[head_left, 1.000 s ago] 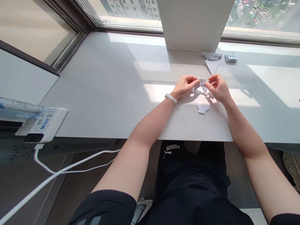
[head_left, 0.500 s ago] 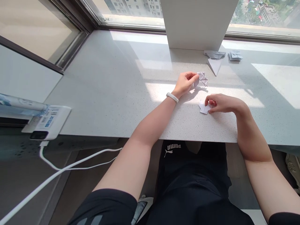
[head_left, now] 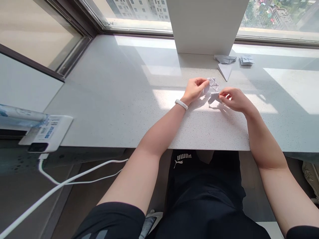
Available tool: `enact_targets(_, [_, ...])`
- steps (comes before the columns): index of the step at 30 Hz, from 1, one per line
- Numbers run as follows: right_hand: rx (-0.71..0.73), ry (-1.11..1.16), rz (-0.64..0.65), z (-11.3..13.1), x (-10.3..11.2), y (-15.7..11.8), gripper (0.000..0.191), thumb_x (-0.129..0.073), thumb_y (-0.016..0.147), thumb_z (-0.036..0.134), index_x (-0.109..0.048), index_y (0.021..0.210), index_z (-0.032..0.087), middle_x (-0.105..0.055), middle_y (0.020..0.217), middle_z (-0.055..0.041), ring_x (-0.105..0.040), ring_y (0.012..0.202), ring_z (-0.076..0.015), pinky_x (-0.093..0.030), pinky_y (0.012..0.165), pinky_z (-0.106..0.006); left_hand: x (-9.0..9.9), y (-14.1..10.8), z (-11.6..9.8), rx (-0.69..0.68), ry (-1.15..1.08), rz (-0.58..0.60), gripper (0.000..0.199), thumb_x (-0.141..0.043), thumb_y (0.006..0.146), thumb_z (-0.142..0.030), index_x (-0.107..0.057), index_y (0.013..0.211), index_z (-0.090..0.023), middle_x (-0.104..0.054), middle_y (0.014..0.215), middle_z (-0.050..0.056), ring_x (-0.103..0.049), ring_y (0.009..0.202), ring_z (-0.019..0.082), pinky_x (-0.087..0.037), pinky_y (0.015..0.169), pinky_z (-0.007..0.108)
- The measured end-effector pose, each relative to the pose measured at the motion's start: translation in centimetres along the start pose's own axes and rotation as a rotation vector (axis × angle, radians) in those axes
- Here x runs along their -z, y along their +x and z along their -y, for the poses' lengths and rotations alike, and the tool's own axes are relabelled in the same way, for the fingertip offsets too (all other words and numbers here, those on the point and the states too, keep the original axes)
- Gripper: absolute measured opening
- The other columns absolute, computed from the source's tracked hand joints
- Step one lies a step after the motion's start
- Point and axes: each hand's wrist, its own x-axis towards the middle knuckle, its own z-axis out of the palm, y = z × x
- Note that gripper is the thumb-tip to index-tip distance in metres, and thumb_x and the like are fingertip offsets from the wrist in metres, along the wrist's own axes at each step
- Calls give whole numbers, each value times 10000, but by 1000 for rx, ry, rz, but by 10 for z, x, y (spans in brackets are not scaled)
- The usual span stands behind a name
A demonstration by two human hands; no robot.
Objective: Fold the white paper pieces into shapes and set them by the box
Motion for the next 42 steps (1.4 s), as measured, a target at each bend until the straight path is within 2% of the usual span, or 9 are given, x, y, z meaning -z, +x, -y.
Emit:
enact_targets(6, [-44,152,-204,-12,-11,10,414,-892,1073,699,-900,1064,285,-906,1038,-86,-811,914,-261,-671,823,-443,-1,-1,-1,-6,6,30,399,-1034,1015,-610,-884,970,-243,-915,1003,113,-858,1013,271,-680,954,435])
enact_targets(10, [-75,173,-287,-18,-17,16,418,-932,1033,700,-847,1015,291,-874,962,-75,-791,851,-251,-667,760,-427,-2,-1,0,-14,16,61,472,-1034,992,-687,-887,944,-241,-915,978,108,-868,993,275,-687,940,438])
enact_targets(14, [-112,175,-302,-25,-22,21,447,-951,1016,703,-784,962,292,-824,900,-61,-791,839,-249,-669,745,-409,-3,-2,-2,-9,22,87,525,-1048,950,-738,-895,942,-236,-924,972,98,-876,991,268,-694,930,420])
enact_targets(18, [-161,217,-321,-30,-27,22,501,-960,1001,749,-747,958,297,-779,850,-44,-779,777,-241,-635,681,-394,-2,-3,-5,-6,-2,131,487,-1059,956,-683,-912,932,-219,-942,1012,117,-866,962,251,-669,887,396])
enact_targets(23, [-187,282,-353,-28,-33,21,564,-1000,961,793,-715,948,306,-735,756,-13,-743,695,-231,-638,654,-390,-1,-3,-3,1,-26,147,489,-1064,957,-667,-936,959,-195,-939,1001,117,-850,934,231,-634,852,371])
enact_targets(26, [-196,315,-361,-27,-34,21,581,-1019,940,794,-707,932,304,-714,725,-4,-695,650,-213,-595,597,-368,0,-2,1,-12,-48,149,489,-1057,964,-683,-944,961,-207,-933,987,109,-848,924,237,-635,843,380])
enact_targets(30, [-205,329,-377,-27,-36,22,574,-1033,931,773,-706,925,301,-710,753,-15,-662,642,-208,-552,554,-366,1,-1,4,-26,-66,165,464,-1068,961,-673,-948,946,-225,-923,957,99,-849,920,246,-645,845,396])
enact_targets(36, [-211,338,-374,-32,-41,24,549,-1011,967,757,-700,944,305,-667,736,-6,-643,645,-204,-545,572,-374,-1,-4,-6,-5,-92,163,440,-1084,967,-619,-946,947,-201,-910,913,102,-834,902,232,-630,838,378])
enact_targets(42, [-185,357,-392,-37,-45,27,581,-1004,970,789,-686,955,303,-733,847,-29,-670,698,-205,-569,609,-386,-1,-5,-8,-5,-84,150,463,-1094,952,-624,-925,917,-195,-903,902,95,-822,891,228,-637,844,376])
